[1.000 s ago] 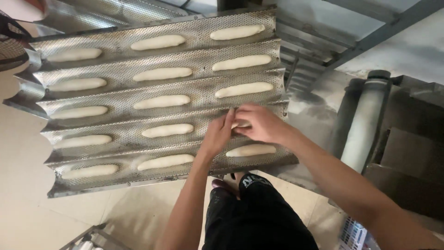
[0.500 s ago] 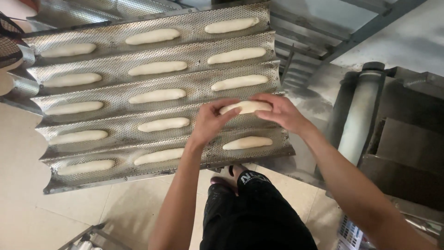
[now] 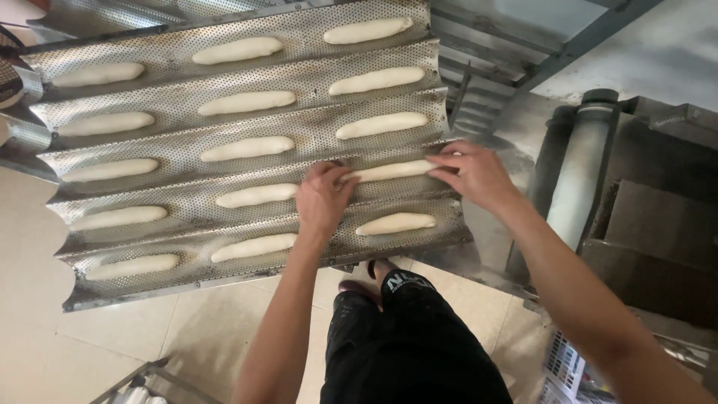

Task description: The person shapes elongated dough pieces on perforated metal trays. They repeatedly pick up dough, roll it between their hands to form a uniform log, and place it back on the tray. The person moves between multiple trays stacked on a rack to continue the shaping process.

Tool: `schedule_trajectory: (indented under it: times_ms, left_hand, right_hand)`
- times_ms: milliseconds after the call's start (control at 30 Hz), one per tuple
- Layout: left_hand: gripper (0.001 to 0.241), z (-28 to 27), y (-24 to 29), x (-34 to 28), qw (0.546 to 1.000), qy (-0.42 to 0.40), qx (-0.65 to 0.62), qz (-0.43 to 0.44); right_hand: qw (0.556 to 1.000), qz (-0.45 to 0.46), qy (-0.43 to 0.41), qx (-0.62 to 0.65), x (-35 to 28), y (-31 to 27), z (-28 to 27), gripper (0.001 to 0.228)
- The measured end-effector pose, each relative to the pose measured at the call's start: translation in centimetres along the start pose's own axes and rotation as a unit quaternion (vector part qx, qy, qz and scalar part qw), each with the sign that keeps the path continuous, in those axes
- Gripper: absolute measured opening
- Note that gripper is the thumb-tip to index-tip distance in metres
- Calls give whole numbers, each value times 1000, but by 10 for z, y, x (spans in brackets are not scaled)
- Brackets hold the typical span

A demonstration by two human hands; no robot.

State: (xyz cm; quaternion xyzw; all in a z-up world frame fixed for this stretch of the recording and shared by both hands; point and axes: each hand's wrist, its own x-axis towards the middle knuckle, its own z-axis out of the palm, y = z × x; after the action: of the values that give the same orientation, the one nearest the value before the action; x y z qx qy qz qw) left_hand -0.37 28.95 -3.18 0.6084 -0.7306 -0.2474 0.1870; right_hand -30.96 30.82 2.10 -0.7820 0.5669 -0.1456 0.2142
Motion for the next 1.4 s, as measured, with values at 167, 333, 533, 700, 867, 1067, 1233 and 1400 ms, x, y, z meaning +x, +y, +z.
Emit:
schedule_trajectory:
  times_ms: [167,333,533,700,867,1067,1233,1400]
  left_hand:
    - [17,2,-3,-14,999,6,-11,43]
    - [14,-19,20,-46,976,94,-179,76]
    - [13,2,30,-90,963,115,-234,65]
    - [74,-59,99,-83,925,-186,-306,-130]
    - [61,-26,71,-77,936,-195,-270,-114]
    - [39,-48,88,-80,954,-93,-280,-46]
    - [39,-64,99,-81,883,-135,-438,-102]
    - [38,-39,55,-84,887,-142,-416,-139]
  right_hand:
    - [998,-15,-20,52,-5,-10,-8,27]
    - [984,-102,-65,130,-18,-71,19,25]
    - [971,-223,-61,-54,-21,-72,124,26]
    - [978,-138,-108,113,-35,-101,40,26]
    - [991,-33,-129,15,-55,-79,21,46]
    - [970,-16,-17,243,-60,-79,8,37]
    - [880,116,-1,460,-72,-75,14,38]
    - [933,126,5,338,-78,-58,8,31]
